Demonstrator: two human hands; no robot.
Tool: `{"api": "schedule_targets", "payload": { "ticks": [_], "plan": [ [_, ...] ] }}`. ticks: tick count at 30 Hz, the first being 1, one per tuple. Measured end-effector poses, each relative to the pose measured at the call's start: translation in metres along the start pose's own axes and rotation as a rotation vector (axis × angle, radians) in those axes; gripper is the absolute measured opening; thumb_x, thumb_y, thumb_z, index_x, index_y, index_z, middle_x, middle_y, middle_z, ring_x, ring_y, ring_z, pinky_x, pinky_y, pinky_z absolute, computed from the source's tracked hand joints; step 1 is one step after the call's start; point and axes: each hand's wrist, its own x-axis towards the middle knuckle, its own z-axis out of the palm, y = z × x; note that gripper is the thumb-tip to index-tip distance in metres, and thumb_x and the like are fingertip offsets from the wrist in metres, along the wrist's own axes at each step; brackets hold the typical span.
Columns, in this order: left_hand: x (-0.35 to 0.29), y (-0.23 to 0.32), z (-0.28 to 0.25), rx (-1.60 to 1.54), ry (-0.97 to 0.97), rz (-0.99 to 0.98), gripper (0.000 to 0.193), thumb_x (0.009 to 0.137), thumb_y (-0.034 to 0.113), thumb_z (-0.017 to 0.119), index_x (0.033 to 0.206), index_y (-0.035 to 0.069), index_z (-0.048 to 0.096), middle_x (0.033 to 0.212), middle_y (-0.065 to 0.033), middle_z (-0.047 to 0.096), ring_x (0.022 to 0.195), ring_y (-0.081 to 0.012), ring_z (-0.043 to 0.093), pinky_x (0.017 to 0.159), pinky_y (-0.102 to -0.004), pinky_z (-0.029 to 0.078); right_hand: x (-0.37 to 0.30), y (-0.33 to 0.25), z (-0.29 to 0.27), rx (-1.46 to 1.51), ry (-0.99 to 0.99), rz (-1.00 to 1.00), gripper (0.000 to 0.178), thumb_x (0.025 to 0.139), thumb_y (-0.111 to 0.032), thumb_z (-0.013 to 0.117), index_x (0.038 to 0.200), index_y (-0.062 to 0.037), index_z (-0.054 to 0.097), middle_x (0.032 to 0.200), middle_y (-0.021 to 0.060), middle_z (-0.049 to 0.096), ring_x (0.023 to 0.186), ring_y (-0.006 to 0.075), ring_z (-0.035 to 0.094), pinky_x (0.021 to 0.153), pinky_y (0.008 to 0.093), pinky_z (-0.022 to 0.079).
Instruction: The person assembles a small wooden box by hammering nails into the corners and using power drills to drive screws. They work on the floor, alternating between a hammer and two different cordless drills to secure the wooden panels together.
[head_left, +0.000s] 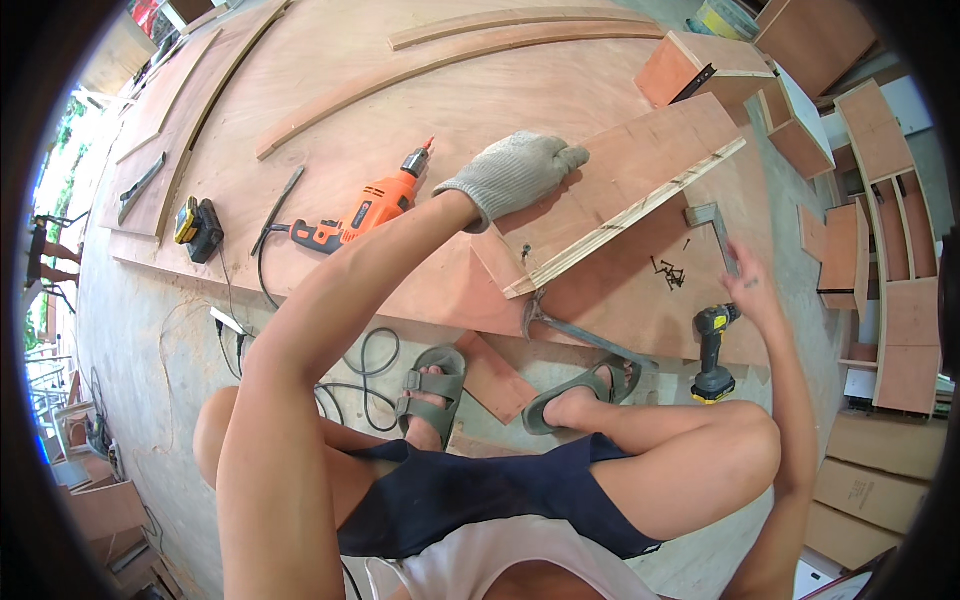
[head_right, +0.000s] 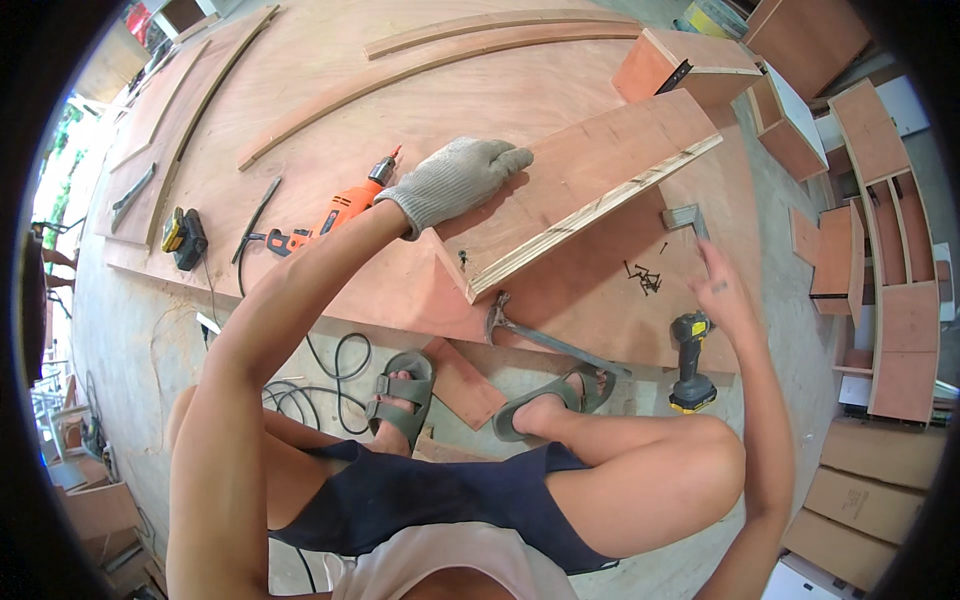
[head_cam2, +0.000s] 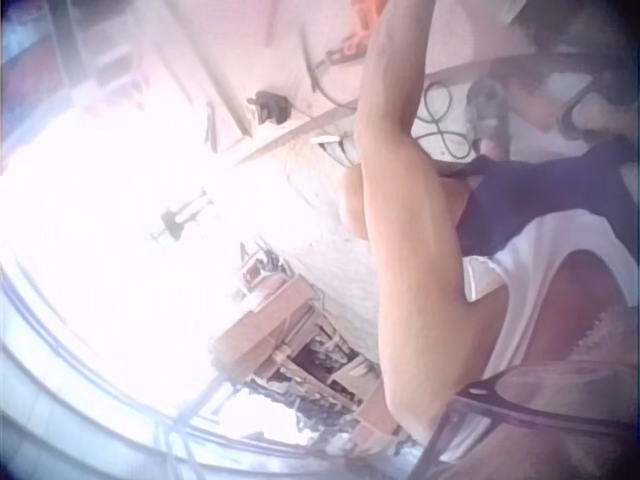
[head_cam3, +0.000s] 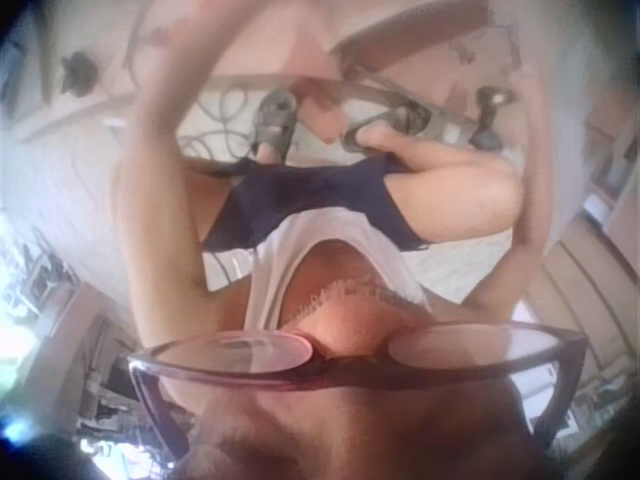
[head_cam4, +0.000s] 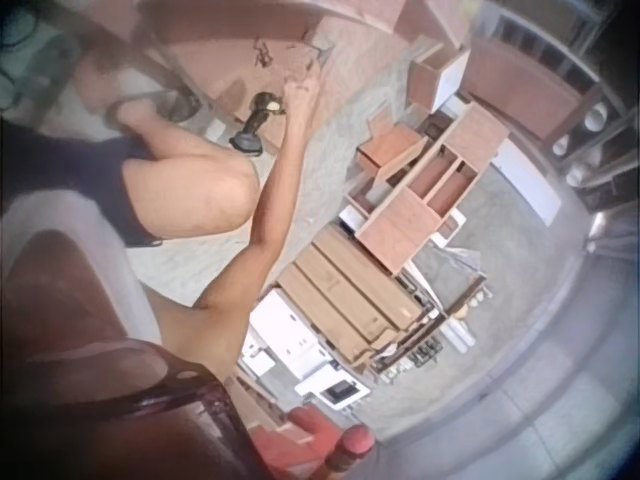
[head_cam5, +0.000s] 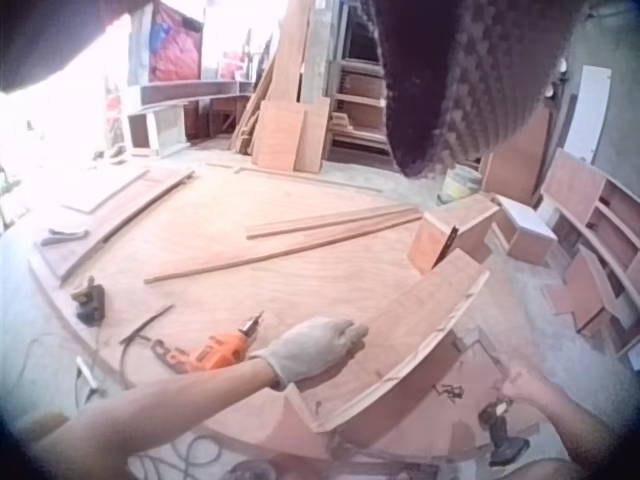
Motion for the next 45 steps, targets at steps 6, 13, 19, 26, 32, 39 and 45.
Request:
{"api": "schedule_targets", "payload": {
  "ticks": [6, 13, 19, 26, 32, 39, 45],
  "plan": [
    [-0.003, -0.021, 0.017, 0.150, 0.125, 0.204, 0.044, 0.107, 0.036, 0.043, 0.109, 0.000, 0.068, 0.098, -0.0183, 0.074, 0.093, -0.0380, 0.070, 0.086, -0.0433, 0.054, -0.123, 0.122, 0.094, 0.033, -0.433, 0.577, 0.062, 0.071, -0.006, 0.074, 0.128, 0.0055, 0.054, 0.107, 0.0212, 0.068, 0.096, 0.0357, 0.068, 0.085, 0.0453, 0.055],
    [0.003, -0.005, 0.008, 0.075, 0.005, 0.053, 0.023, 0.100, 0.018, 0.057, 0.115, 0.003, 0.067, 0.103, -0.0157, 0.072, 0.092, -0.0361, 0.070, 0.082, -0.0438, 0.058, -0.139, 0.148, 0.095, 0.144, -0.359, 0.763, 0.048, 0.072, -0.007, 0.071, 0.116, 0.0032, 0.054, 0.094, 0.0171, 0.066, 0.082, 0.0299, 0.067, 0.072, 0.0421, 0.055],
    [0.021, -0.018, 0.022, 0.239, 0.110, 0.336, 0.035, 0.104, 0.031, 0.050, 0.109, 0.002, 0.070, 0.101, -0.0143, 0.074, 0.095, -0.0325, 0.071, 0.083, -0.0416, 0.056, -0.143, 0.181, 0.017, 0.674, -0.039, 0.886, 0.036, 0.073, -0.008, 0.068, 0.105, 0.0012, 0.055, 0.083, 0.0135, 0.064, 0.071, 0.0250, 0.066, 0.060, 0.0393, 0.054],
    [0.005, -0.002, 0.004, -0.017, 0.011, 0.011, 0.047, 0.104, 0.040, 0.046, 0.105, 0.001, 0.072, 0.103, -0.0185, 0.074, 0.097, -0.0369, 0.069, 0.086, -0.0444, 0.052, -0.105, -0.078, -0.170, 0.620, 0.121, 0.446, 0.064, 0.072, -0.014, 0.081, 0.126, 0.0000, 0.050, 0.087, 0.0110, 0.066, 0.061, 0.0150, 0.060, 0.050, 0.0299, 0.052],
    [0.000, 0.004, -0.003, -0.229, -0.050, -0.242, 0.046, 0.103, 0.040, 0.048, 0.106, 0.000, 0.072, 0.102, -0.0203, 0.074, 0.098, -0.0392, 0.069, 0.089, -0.0453, 0.052, -0.045, -0.236, -0.205, 0.513, -0.238, 0.117, 0.062, 0.073, -0.011, 0.083, 0.125, 0.0050, 0.054, 0.092, 0.0095, 0.064, 0.062, 0.0130, 0.059, 0.054, 0.0292, 0.049],
    [0.007, -0.014, 0.012, 0.270, 0.084, 0.219, 0.019, 0.099, 0.021, 0.057, 0.104, 0.007, 0.068, 0.085, -0.0164, 0.072, 0.085, -0.0364, 0.072, 0.074, -0.0479, 0.057, -0.007, -0.314, -0.180, 0.385, -0.370, 0.038, 0.056, 0.074, -0.015, 0.080, 0.121, 0.0047, 0.056, 0.090, 0.0079, 0.063, 0.062, 0.0114, 0.058, 0.055, 0.0277, 0.048],
    [-0.002, -0.007, 0.007, 0.234, 0.085, 0.188, 0.016, 0.099, 0.018, 0.057, 0.103, 0.007, 0.068, 0.087, -0.0187, 0.071, 0.087, -0.0380, 0.072, 0.074, -0.0483, 0.058, 0.001, -0.321, -0.172, 0.316, -0.428, 0.091, 0.051, 0.075, -0.013, 0.079, 0.118, 0.0052, 0.057, 0.089, 0.0068, 0.062, 0.062, 0.0111, 0.058, 0.055, 0.0278, 0.049]
  ]
}}
